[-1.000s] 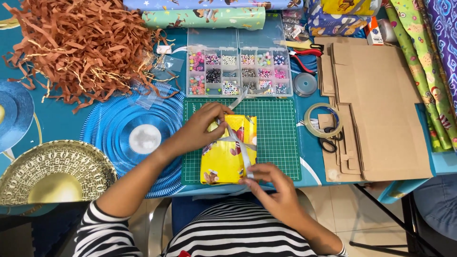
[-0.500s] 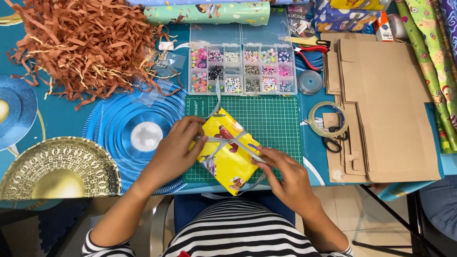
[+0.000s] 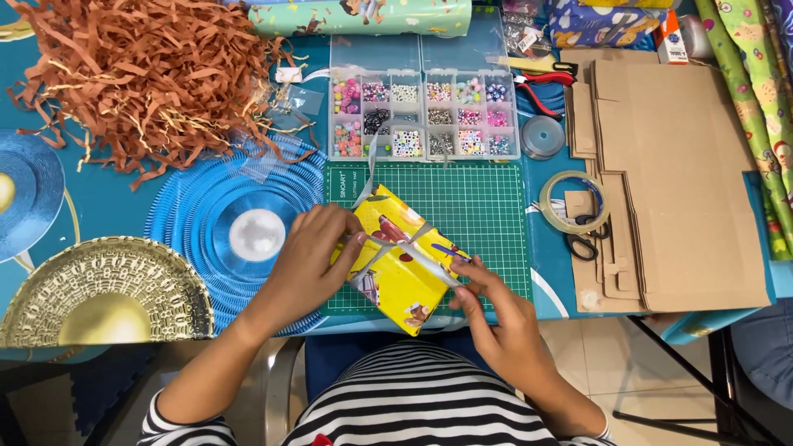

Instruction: The person wraps a small yellow gift box with a silver ribbon, securing it with tape and tying a bow. They then lift the finished package and hand it to another person across the table.

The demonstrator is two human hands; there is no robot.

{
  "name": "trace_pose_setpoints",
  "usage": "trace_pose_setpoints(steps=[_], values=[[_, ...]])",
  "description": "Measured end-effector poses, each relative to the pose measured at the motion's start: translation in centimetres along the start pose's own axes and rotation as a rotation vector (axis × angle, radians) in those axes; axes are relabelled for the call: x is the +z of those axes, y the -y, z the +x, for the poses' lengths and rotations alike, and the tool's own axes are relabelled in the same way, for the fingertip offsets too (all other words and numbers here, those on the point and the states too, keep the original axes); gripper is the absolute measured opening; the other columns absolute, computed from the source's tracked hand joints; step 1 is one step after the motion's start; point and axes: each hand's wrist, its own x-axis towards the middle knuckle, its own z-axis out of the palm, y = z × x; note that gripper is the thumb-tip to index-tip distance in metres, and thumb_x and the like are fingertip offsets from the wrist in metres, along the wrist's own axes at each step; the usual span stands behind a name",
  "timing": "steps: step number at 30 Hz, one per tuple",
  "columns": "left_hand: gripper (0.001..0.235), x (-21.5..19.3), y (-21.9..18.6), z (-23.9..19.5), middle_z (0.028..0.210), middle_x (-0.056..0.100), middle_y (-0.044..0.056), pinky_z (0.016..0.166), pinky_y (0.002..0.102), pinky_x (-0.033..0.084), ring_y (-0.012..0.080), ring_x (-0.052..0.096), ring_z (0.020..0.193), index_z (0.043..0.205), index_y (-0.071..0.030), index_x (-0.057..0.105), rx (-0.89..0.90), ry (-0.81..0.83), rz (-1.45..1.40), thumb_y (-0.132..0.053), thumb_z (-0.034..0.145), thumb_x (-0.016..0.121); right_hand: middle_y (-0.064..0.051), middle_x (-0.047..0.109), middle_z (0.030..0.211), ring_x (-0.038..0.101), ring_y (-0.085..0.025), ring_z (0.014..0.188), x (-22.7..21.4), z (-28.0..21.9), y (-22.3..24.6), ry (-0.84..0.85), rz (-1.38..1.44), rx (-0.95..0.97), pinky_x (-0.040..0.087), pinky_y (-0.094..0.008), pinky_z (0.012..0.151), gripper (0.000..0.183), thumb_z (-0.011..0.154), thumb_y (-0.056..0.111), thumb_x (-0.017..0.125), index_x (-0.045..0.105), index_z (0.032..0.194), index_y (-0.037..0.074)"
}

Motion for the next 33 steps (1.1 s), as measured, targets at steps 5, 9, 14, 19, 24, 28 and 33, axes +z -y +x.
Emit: trace_pose_setpoints(steps=[5, 9, 14, 19, 24, 28, 33], values=[[0.022, -0.8, 0.5, 0.2, 0.145, 0.053, 0.012, 0.096, 0.041, 0.053, 0.0252, 0.052, 0.134, 0.106, -0.009, 0.059, 0.004, -0.011, -0.080, -0.029, 0.111, 0.056, -0.009, 0.085, 0.088, 0.067, -0.032, 0.139, -0.1, -0.2, -0.2, 0.021, 0.235, 0.094, 0.042, -0.052, 0.128, 0.037, 0.107, 0.014, 0.063, 0.059, 0.142, 0.003], [0.019, -2.1, 0.7, 0.4, 0.151, 0.061, -0.002, 0.063, 0.042, 0.056, 0.0188, 0.069, 0.121, 0.101, -0.015, 0.065, -0.113, 0.101, -0.002, -0.034, 0.104, 0.064, -0.008, 0.084, 0.086, 0.052, -0.040, 0.156, 0.2, -0.7, -3.0, 0.027, 0.363, 0.037, 0.045, -0.052, 0.127, 0.033, 0.109, 0.011, 0.063, 0.056, 0.140, 0.003], [0.013, -3.9, -0.7, 1.5, 0.124, 0.072, 0.022, 0.084, 0.057, 0.059, 0.0481, 0.075, 0.099, 0.087, 0.000, 0.072, -0.022, 0.070, -0.094, -0.009, 0.096, 0.073, -0.017, 0.082, 0.077, 0.067, -0.039, 0.133, 0.4, 0.5, -5.1, -0.080, 0.436, 0.044, 0.037, -0.065, 0.123, 0.038, 0.097, -0.008, 0.066, 0.064, 0.135, -0.007], [0.022, -1.5, 3.1, 1.3, 0.114, 0.069, 0.020, 0.080, 0.049, 0.057, 0.0405, 0.072, 0.095, 0.075, 0.000, 0.067, -0.040, 0.085, -0.272, -0.008, 0.091, 0.080, -0.024, 0.083, 0.101, 0.075, -0.039, 0.122, -1.1, 2.4, -6.3, -0.087, 0.429, 0.058, 0.040, -0.069, 0.122, 0.048, 0.096, -0.009, 0.066, 0.059, 0.143, -0.002], [0.026, 0.9, 3.5, -0.5, 0.111, 0.059, 0.015, 0.072, 0.042, 0.053, 0.0273, 0.064, 0.085, 0.078, -0.003, 0.065, -0.113, 0.033, -0.391, -0.014, 0.097, 0.079, -0.018, 0.084, 0.078, 0.074, -0.044, 0.125, -3.0, 3.2, -5.6, -0.104, 0.092, 0.201, 0.052, -0.062, 0.114, 0.016, 0.093, 0.000, 0.080, 0.080, 0.109, -0.003], [0.023, 0.9, 4.6, -1.1, 0.107, 0.057, 0.011, 0.076, 0.040, 0.051, 0.0193, 0.056, 0.084, 0.086, -0.004, 0.069, -0.120, 0.065, -0.429, -0.018, 0.102, 0.076, -0.016, 0.084, 0.076, 0.082, -0.037, 0.106, -3.8, 2.9, -7.9, -0.031, 0.132, 0.276, 0.057, -0.060, 0.105, 0.006, 0.095, 0.004, 0.080, 0.082, 0.098, -0.001], [0.020, -2.0, 3.1, -0.4, 0.092, 0.056, 0.007, 0.075, 0.040, 0.049, 0.0185, 0.052, 0.079, 0.084, -0.003, 0.075, -0.119, 0.192, -0.464, -0.012, 0.102, 0.074, -0.015, 0.077, 0.087, 0.076, -0.031, 0.100, -5.7, 3.6, -9.0, 0.121, 0.207, 0.274, 0.055, -0.051, 0.101, 0.012, 0.097, 0.005, 0.078, 0.079, 0.087, -0.002]])
